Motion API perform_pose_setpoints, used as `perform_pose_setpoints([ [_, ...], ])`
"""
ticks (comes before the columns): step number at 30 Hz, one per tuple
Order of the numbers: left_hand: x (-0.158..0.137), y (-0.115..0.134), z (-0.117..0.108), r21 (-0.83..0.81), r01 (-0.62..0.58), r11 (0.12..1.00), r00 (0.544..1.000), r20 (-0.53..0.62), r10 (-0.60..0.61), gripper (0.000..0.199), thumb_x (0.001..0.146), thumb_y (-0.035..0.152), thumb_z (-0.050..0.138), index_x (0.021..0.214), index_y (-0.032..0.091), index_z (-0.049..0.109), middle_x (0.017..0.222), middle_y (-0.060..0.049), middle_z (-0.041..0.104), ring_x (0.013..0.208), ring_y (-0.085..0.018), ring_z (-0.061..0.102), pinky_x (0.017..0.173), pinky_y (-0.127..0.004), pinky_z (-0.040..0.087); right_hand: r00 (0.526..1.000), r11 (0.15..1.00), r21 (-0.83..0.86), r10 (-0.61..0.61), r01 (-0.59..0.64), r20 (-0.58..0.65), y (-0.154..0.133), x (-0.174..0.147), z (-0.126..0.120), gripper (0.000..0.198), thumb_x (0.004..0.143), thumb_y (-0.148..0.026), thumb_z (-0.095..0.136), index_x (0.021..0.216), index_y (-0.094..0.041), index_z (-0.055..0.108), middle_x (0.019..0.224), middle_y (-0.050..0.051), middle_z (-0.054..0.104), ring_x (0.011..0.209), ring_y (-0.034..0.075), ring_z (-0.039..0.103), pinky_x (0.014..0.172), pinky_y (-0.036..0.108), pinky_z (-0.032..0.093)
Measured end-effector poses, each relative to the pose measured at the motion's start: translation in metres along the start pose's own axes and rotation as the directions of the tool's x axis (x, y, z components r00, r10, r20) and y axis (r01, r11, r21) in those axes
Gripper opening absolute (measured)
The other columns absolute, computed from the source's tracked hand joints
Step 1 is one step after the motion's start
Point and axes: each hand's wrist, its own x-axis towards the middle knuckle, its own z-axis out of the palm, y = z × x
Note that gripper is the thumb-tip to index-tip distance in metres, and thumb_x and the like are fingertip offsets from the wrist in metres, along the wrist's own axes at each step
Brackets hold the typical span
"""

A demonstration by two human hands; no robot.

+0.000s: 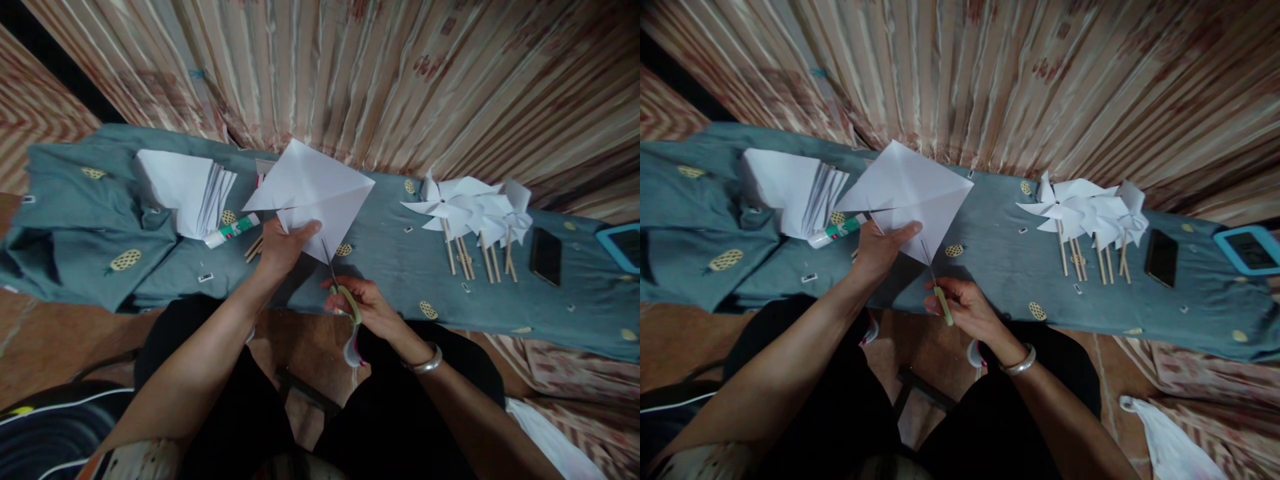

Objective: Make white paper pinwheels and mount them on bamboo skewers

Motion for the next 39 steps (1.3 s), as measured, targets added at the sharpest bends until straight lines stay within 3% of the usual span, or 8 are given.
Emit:
perform_pose_setpoints([
  [8,0.0006,0.0011,-0.0002,-0.016,-0.012,1.000,1.000,-0.017,0.012,0.022,0.057,0.023,0.080,0.075,0.014,0.070,0.073,-0.002,0.071,0.065,-0.016,0.063,0.063,-0.028,0.050,1.000,1.000,0.009,0.017,-0.017,-0.009,-0.0019,0.0009,0.0010,0.045,0.074,-0.056,0.071,0.097,-0.018,0.069,0.069,0.000,0.064,0.059,0.012,0.056,0.053,0.024,0.046],
  [28,0.0027,-0.0036,-0.0022,-0.019,-0.018,1.000,1.000,-0.003,0.018,0.025,0.060,0.027,0.079,0.080,0.015,0.071,0.076,-0.003,0.072,0.068,-0.017,0.065,0.069,-0.030,0.051,0.991,0.986,0.103,0.130,-0.129,-0.004,-0.0026,0.0016,0.0026,0.048,0.067,-0.052,0.078,0.097,-0.017,0.068,0.065,-0.003,0.061,0.058,0.010,0.055,0.051,0.022,0.042],
  [39,0.0043,-0.0059,-0.0016,-0.063,-0.032,0.998,0.999,0.003,0.032,0.018,0.059,0.026,0.081,0.071,0.019,0.069,0.073,0.000,0.070,0.067,-0.018,0.064,0.068,-0.031,0.051,0.990,0.981,0.141,0.141,-0.136,-0.029,-0.0010,0.0009,0.0046,0.048,0.066,-0.053,0.079,0.097,-0.018,0.067,0.064,-0.003,0.062,0.057,0.010,0.057,0.051,0.021,0.043],
])
